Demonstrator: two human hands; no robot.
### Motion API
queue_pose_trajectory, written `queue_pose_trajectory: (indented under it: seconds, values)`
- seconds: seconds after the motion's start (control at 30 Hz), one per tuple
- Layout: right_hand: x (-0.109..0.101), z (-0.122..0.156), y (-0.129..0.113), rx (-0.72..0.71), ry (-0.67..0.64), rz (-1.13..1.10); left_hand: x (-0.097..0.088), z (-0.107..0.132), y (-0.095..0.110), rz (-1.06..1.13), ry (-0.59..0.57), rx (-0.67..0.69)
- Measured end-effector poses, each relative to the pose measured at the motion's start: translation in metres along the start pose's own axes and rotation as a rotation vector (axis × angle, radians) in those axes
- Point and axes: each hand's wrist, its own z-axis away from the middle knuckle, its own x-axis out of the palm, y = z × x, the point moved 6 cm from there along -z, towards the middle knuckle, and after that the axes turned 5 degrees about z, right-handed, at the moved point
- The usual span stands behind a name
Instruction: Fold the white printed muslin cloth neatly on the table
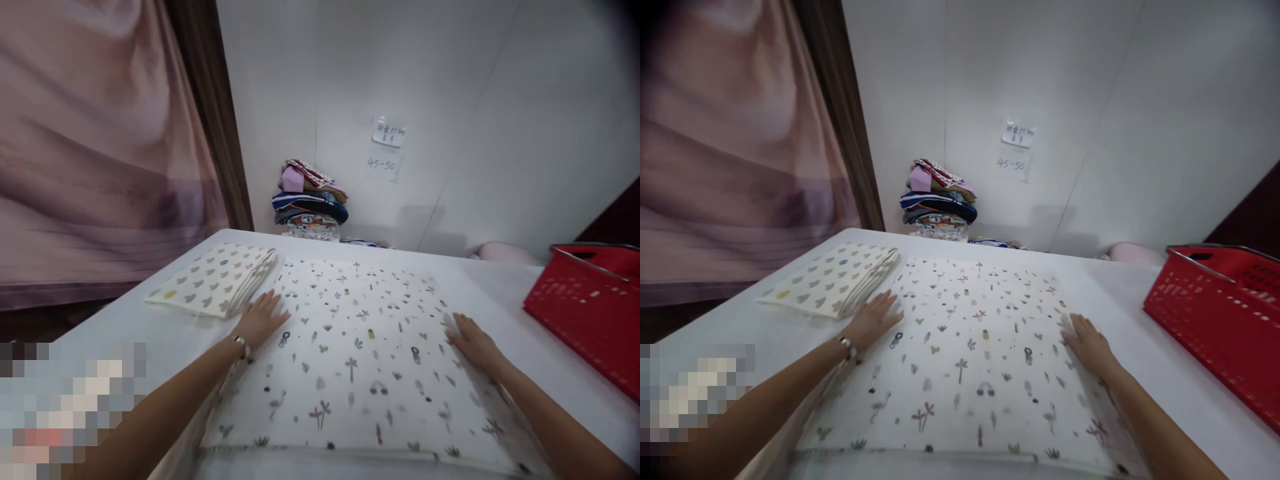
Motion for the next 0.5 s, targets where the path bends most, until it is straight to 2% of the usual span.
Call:
queue_pose_trajectory:
  seconds: [0.07,0.13,0.3,0.4,0.5]
  values:
    - [0.0,0.034,0.027,0.083,-0.001,-0.121,0.004,0.027,-0.002,-0.06,0.023,0.06]
    - [-0.001,0.067,0.037,0.13,-0.016,-0.221,0.008,0.051,-0.008,-0.097,0.024,0.069]
    - [-0.008,0.129,0.023,0.102,0.031,-0.29,0.012,0.091,-0.022,-0.143,0.052,0.057]
    - [-0.01,0.151,0.021,0.112,0.062,-0.225,0.011,0.108,-0.024,-0.115,0.037,0.048]
    - [-0.013,0.166,0.026,0.139,0.076,-0.127,-0.001,0.121,-0.021,-0.028,0.06,-0.02]
